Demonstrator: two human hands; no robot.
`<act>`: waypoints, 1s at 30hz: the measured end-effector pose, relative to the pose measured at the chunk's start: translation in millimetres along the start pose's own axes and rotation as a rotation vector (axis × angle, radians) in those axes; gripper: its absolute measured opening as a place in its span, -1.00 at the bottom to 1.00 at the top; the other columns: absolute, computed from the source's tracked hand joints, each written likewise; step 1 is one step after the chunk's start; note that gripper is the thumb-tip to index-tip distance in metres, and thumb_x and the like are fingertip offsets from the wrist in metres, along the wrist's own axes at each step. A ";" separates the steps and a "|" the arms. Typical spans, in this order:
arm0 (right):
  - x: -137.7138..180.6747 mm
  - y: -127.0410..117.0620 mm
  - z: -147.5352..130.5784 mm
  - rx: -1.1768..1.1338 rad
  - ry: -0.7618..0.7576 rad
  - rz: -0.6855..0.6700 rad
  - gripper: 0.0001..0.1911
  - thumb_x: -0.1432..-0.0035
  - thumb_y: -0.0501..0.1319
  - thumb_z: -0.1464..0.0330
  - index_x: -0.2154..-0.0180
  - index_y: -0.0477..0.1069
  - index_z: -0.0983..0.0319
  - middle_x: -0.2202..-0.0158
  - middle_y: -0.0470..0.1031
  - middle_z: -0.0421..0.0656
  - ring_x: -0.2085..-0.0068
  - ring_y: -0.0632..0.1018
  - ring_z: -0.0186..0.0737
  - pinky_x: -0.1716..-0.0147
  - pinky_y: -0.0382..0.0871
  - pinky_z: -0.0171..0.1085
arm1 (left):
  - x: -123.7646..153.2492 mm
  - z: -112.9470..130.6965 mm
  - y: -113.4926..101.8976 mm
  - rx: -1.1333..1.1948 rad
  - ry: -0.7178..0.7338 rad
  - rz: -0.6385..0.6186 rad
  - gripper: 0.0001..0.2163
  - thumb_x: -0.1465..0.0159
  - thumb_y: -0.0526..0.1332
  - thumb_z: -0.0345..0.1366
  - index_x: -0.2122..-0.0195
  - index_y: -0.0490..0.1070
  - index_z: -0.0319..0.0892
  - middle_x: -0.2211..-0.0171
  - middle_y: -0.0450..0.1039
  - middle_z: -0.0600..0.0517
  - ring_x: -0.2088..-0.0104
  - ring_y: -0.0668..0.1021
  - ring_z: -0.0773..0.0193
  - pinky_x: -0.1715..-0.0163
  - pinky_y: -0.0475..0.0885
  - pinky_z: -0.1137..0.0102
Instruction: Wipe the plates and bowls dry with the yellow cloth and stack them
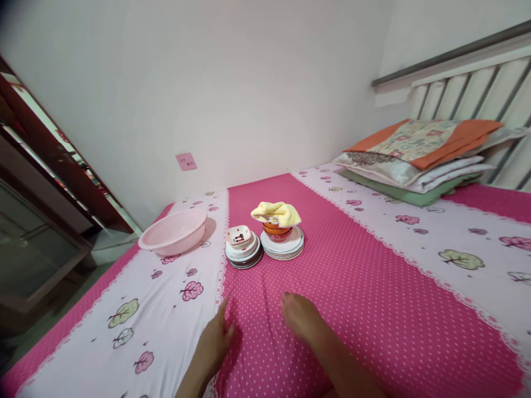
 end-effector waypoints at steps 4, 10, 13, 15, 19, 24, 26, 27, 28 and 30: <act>-1.2 22.4 2.2 -0.230 -0.028 -0.098 -0.75 -0.40 0.06 0.36 0.27 0.47 0.24 0.30 0.62 -0.08 0.31 0.58 -0.18 0.32 0.34 -0.27 | 2.6 -6.9 25.4 0.414 -0.163 -0.191 -0.62 -0.19 0.47 -0.25 0.01 0.59 -0.34 0.38 0.62 -0.11 0.38 0.62 0.09 0.31 0.46 0.33; -39.0 28.9 -0.2 -0.819 0.045 -0.082 -0.65 -0.42 0.08 0.19 0.02 0.48 0.28 0.01 0.65 0.08 0.10 0.69 -0.12 0.18 0.56 -0.22 | -47.1 15.3 -6.8 0.591 -0.279 0.019 -0.60 -0.45 0.21 -0.08 -0.18 0.45 -0.26 -0.25 0.46 -0.32 -0.18 0.58 -0.02 -0.01 0.54 0.24; -70.5 26.1 -1.7 -1.005 0.071 0.002 -0.58 -0.40 0.13 0.12 -0.06 0.47 0.30 -0.12 0.60 0.17 -0.06 0.67 -0.06 -0.04 0.55 -0.13 | -90.2 36.3 -21.5 0.590 -0.271 0.050 -0.40 -0.44 0.14 0.10 -0.37 0.28 -0.17 -0.42 0.25 -0.29 -0.35 0.41 -0.09 -0.18 0.47 0.10; -95.0 26.8 -2.9 -1.103 0.105 0.059 -0.55 -0.35 0.18 0.09 -0.06 0.48 0.29 -0.17 0.56 0.18 -0.12 0.64 -0.01 -0.11 0.53 -0.11 | -119.8 48.5 -23.3 0.582 -0.284 0.046 -0.30 -0.43 0.08 0.20 -0.45 0.17 -0.12 -0.48 0.13 -0.28 -0.43 0.30 -0.15 -0.27 0.39 0.01; -143.0 32.0 -7.7 -1.243 0.176 0.153 -0.52 -0.28 0.26 0.08 -0.09 0.50 0.22 -0.25 0.52 0.12 -0.19 0.59 0.05 -0.19 0.47 -0.05 | -173.1 64.5 -13.1 0.562 -0.328 0.017 -0.17 -0.35 0.08 0.32 -0.48 0.14 -0.13 -0.48 0.09 -0.35 -0.46 0.23 -0.22 -0.28 0.37 -0.01; -178.2 41.3 -16.9 -1.360 0.211 0.181 -0.58 -0.27 0.26 0.11 -0.09 0.53 0.13 -0.16 0.61 0.02 -0.19 0.60 0.07 -0.20 0.46 0.02 | -215.3 71.3 6.5 0.549 -0.377 -0.077 -0.11 -0.23 0.12 0.43 -0.29 0.38 -0.26 -0.11 0.54 -0.40 -0.14 0.59 -0.22 0.00 0.57 0.09; -184.7 44.1 -19.7 -1.391 0.216 0.176 -0.58 -0.29 0.24 0.11 -0.10 0.52 0.15 -0.15 0.62 0.03 -0.17 0.61 0.05 -0.18 0.47 -0.01 | -224.7 72.0 13.1 0.536 -0.392 -0.131 -0.14 -0.19 0.13 0.46 -0.16 0.50 -0.24 0.06 0.64 -0.34 0.01 0.66 -0.22 0.08 0.59 0.07; -187.0 44.9 -20.6 -1.403 0.220 0.172 -0.57 -0.30 0.23 0.11 -0.11 0.51 0.16 -0.15 0.62 0.03 -0.16 0.62 0.04 -0.16 0.48 -0.02 | -228.4 71.9 15.9 0.526 -0.400 -0.157 -0.16 -0.18 0.13 0.47 -0.11 0.53 -0.22 0.12 0.66 -0.31 0.04 0.67 -0.23 0.08 0.59 0.04; -189.0 45.4 -21.3 -1.413 0.225 0.169 -0.56 -0.31 0.23 0.10 -0.12 0.50 0.15 -0.14 0.62 0.03 -0.16 0.62 0.03 -0.15 0.49 -0.02 | -231.6 71.3 18.1 0.513 -0.409 -0.181 -0.18 -0.18 0.13 0.47 -0.06 0.56 -0.20 0.15 0.68 -0.30 0.05 0.68 -0.25 0.06 0.57 -0.01; -192.1 45.4 -21.8 -1.428 0.236 0.159 -0.56 -0.31 0.24 0.09 -0.13 0.49 0.13 -0.13 0.63 0.01 -0.16 0.61 0.02 -0.13 0.50 -0.01 | -237.0 68.8 21.1 0.481 -0.429 -0.216 -0.22 -0.15 0.16 0.47 0.00 0.59 -0.16 0.19 0.69 -0.29 0.04 0.67 -0.32 0.00 0.53 -0.09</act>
Point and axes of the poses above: each hand's wrist, its own x-axis away from the middle knuckle, its own y-axis out of the palm, z = x × y, the point moved 6 cm from there along -x, towards the middle knuckle
